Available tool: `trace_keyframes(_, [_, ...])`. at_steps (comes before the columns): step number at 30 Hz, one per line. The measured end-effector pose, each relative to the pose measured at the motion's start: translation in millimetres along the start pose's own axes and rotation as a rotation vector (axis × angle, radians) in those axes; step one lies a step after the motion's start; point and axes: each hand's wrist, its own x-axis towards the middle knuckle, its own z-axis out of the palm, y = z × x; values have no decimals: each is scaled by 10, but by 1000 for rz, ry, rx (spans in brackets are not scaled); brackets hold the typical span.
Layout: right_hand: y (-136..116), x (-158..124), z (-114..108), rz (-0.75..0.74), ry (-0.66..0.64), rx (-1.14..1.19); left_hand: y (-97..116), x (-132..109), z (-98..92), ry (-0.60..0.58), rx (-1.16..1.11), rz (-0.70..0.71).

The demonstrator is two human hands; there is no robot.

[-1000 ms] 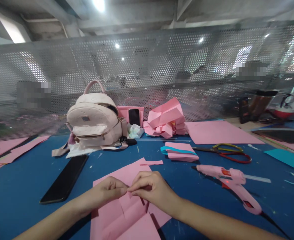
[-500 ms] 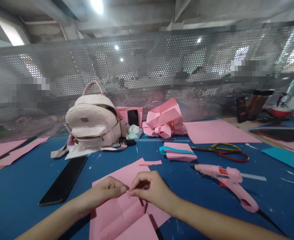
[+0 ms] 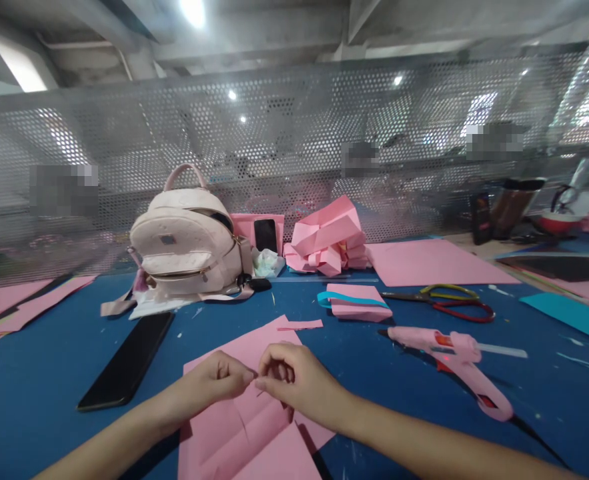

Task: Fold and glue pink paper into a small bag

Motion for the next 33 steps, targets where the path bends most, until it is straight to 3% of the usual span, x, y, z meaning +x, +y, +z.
trace_keyframes(14, [-42, 5, 1, -49, -53, -1, -13, 0, -9, -52, 14, 21])
trace_keyframes(24, [-6, 14, -55, -24, -105, 54, -92, -1, 36, 75, 21, 56])
trace_keyframes(33, [-26, 0, -71, -56, -135, 60, -120, 23, 38, 34, 32, 30])
